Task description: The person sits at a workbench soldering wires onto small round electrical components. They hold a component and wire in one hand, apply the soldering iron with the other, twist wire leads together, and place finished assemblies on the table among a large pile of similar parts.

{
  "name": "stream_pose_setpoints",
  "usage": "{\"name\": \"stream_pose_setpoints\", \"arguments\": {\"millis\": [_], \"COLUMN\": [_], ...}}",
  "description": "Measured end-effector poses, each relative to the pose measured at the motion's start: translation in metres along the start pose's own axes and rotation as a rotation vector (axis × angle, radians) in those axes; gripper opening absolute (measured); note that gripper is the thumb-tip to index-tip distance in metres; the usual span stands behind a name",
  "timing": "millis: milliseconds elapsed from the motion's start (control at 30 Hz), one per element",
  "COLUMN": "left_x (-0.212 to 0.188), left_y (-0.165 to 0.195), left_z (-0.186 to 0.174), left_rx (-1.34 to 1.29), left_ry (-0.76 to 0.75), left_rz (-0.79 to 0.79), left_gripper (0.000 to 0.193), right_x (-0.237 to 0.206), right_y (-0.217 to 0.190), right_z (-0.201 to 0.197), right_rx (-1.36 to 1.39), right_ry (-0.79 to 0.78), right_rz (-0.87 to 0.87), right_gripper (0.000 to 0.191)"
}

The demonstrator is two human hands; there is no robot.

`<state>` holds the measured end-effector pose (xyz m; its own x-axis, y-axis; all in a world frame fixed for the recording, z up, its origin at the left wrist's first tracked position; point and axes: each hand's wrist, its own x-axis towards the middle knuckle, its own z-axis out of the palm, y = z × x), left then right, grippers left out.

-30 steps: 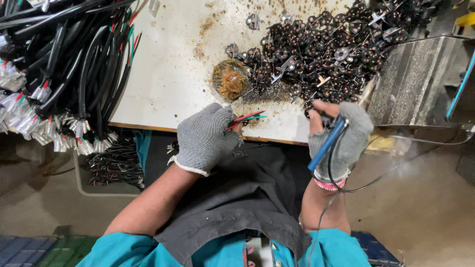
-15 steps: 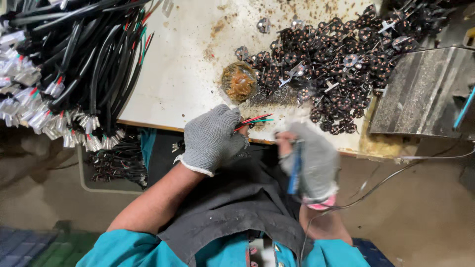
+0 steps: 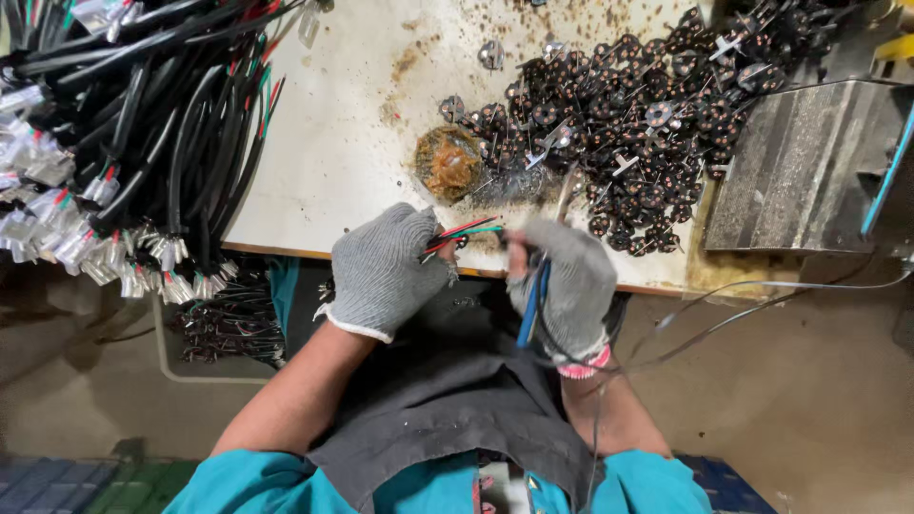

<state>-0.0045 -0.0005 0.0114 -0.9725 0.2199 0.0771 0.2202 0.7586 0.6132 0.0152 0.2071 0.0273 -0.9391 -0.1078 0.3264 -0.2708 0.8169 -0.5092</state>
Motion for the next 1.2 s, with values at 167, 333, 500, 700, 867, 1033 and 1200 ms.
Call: {"name": "stream_pose_setpoints", "arguments": {"millis": [167, 333, 500, 700, 867, 1033, 1200], "left_x": [0.0, 0.003, 0.002, 0.001, 0.001, 0.003, -0.002], "left_y": [0.002, 0.002, 0.001, 0.001, 0.001, 0.001, -0.005], "left_z": [0.003, 0.003, 0.003, 0.004, 0.005, 0.003, -0.001], "left_rx": [-0.015, 0.001, -0.008, -0.009, -0.02, -0.021, -0.129], "left_ry": [0.047, 0.06, 0.041, 0.075, 0.062, 0.077, 0.078], "left_rz": [-0.006, -0.013, -0.027, -0.005, -0.028, 0.004, 0.019], "left_gripper": [0.023, 0.022, 0.022, 0.019, 0.021, 0.022, 0.026], "right_x": [0.017, 0.012, 0.025, 0.021, 0.012, 0.015, 0.01], "right_y": [0.009, -0.011, -0.007, -0.006, -0.006, 0.005, 0.0], "right_z": [-0.013, -0.004, 0.0, -0.006, -0.01, -0.015, 0.001], "right_rx": [0.002, -0.081, -0.102, -0.296, -0.33, -0.175, -0.004], "right_ry": [-0.105, -0.215, -0.123, -0.28, -0.235, -0.122, 0.027], "right_rz": [0.049, 0.04, 0.142, 0.028, -0.382, -0.521, -0.12], "right_gripper": [0.023, 0.012, 0.016, 0.01, 0.019, 0.019, 0.017]}}
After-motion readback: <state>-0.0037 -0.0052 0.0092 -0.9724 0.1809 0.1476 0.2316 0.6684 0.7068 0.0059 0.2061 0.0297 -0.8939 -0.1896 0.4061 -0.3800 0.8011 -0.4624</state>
